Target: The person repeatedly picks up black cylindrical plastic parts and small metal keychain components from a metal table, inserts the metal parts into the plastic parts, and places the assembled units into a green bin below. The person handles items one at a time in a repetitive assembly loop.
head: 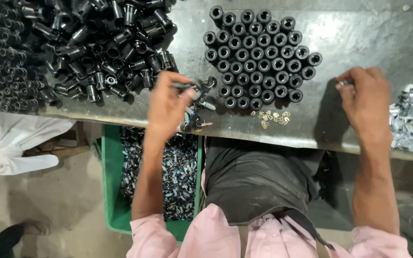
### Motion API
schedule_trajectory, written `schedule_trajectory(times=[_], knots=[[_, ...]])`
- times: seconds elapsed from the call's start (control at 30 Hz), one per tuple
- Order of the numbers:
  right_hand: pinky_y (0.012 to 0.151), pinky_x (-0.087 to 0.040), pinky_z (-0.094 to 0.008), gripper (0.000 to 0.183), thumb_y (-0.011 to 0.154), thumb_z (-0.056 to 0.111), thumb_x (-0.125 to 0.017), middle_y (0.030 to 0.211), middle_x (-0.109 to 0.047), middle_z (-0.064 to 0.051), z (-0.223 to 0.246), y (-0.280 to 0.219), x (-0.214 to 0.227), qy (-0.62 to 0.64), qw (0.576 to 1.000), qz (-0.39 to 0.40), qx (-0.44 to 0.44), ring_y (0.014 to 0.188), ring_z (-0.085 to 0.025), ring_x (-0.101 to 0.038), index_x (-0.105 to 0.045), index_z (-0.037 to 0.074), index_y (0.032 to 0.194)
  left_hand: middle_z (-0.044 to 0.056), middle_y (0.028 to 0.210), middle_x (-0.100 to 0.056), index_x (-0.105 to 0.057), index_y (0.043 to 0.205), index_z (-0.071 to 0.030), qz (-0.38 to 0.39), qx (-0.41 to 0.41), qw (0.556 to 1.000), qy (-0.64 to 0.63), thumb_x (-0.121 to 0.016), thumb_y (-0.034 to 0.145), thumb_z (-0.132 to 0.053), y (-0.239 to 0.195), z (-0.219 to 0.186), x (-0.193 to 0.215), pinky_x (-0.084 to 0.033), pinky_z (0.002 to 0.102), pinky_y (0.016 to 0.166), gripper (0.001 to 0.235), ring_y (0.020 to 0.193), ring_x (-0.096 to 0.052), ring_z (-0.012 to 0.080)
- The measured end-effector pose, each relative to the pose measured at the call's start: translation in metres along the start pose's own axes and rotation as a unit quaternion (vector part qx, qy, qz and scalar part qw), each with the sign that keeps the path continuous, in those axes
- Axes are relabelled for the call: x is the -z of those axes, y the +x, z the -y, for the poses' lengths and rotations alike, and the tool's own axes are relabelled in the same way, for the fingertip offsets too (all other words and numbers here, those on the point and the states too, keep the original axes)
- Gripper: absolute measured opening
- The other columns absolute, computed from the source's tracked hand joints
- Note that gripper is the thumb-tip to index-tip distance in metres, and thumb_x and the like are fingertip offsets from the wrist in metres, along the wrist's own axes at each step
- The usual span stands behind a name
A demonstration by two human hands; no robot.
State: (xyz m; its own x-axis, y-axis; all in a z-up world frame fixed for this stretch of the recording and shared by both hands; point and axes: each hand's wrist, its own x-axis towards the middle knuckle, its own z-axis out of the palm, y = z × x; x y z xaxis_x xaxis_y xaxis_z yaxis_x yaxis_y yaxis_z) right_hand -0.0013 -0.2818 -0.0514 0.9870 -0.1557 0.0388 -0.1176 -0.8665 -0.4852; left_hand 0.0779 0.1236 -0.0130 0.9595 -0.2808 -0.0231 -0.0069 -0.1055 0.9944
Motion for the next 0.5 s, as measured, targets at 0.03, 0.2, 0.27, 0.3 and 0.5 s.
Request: schedule_trajectory(times=[0.03,0.2,0.27,0.3,0.5], knots=[[0.081,-0.053,-0.038,0.008,0.105,0.004,-0.078,0.100,-0.064,-0.018,-0.003,0.001,-0.001,0.018,1.000,-0.006,-0.001,0.084,-0.029,-0.066,-0.076,0.001,0.112,0.005,0.117,-0.061,-0.055,0.130,-0.008,0.022,0.036,0.999,-0.033,-0.065,0.100,-0.004,-0.008,-0.006,-0.008,-0.056,0.027,0.092,0.032,0.106,-0.066,0.0177],[0.090,-0.054,-0.027,0.011,0.098,0.003,-0.079,0.112,-0.071,-0.012,0.021,-0.015,-0.001,0.299,0.954,0.006,0.002,0.102,-0.015,-0.066,-0.072,-0.001,0.106,0.012,0.120,-0.057,-0.062,0.120,-0.004,0.017,-0.045,0.992,0.120,-0.072,0.089,0.000,-0.038,-0.030,-0.058,-0.060,0.030,0.090,0.033,0.110,-0.065,0.0222],[0.090,-0.057,-0.025,0.010,0.099,0.001,-0.075,0.110,-0.074,-0.010,0.046,-0.027,-0.005,0.380,0.925,0.016,-0.019,0.100,-0.013,-0.070,-0.072,0.001,0.109,0.012,0.118,-0.061,-0.059,0.116,-0.005,-0.011,-0.089,0.984,0.153,-0.075,0.086,0.000,-0.039,-0.036,-0.075,-0.060,0.031,0.091,0.034,0.109,-0.067,0.0243],[0.090,-0.059,-0.024,0.011,0.100,0.001,-0.073,0.108,-0.075,-0.008,0.061,-0.032,-0.008,0.419,0.907,0.020,-0.028,0.098,-0.011,-0.072,-0.072,0.002,0.111,0.012,0.119,-0.062,-0.059,0.116,-0.005,-0.019,-0.108,0.980,0.168,-0.075,0.085,0.001,-0.037,-0.038,-0.083,-0.058,0.033,0.093,0.036,0.110,-0.067,0.0268],[0.080,-0.059,-0.022,0.018,0.093,-0.008,-0.072,0.110,-0.073,-0.009,0.140,-0.048,-0.002,0.448,0.894,0.021,0.001,0.093,-0.012,-0.072,-0.075,0.001,0.108,0.016,0.119,-0.059,-0.059,0.118,-0.005,-0.048,-0.167,0.960,0.219,-0.077,0.080,0.005,-0.039,-0.036,-0.108,-0.055,0.041,0.097,0.043,0.112,-0.064,0.0346]])
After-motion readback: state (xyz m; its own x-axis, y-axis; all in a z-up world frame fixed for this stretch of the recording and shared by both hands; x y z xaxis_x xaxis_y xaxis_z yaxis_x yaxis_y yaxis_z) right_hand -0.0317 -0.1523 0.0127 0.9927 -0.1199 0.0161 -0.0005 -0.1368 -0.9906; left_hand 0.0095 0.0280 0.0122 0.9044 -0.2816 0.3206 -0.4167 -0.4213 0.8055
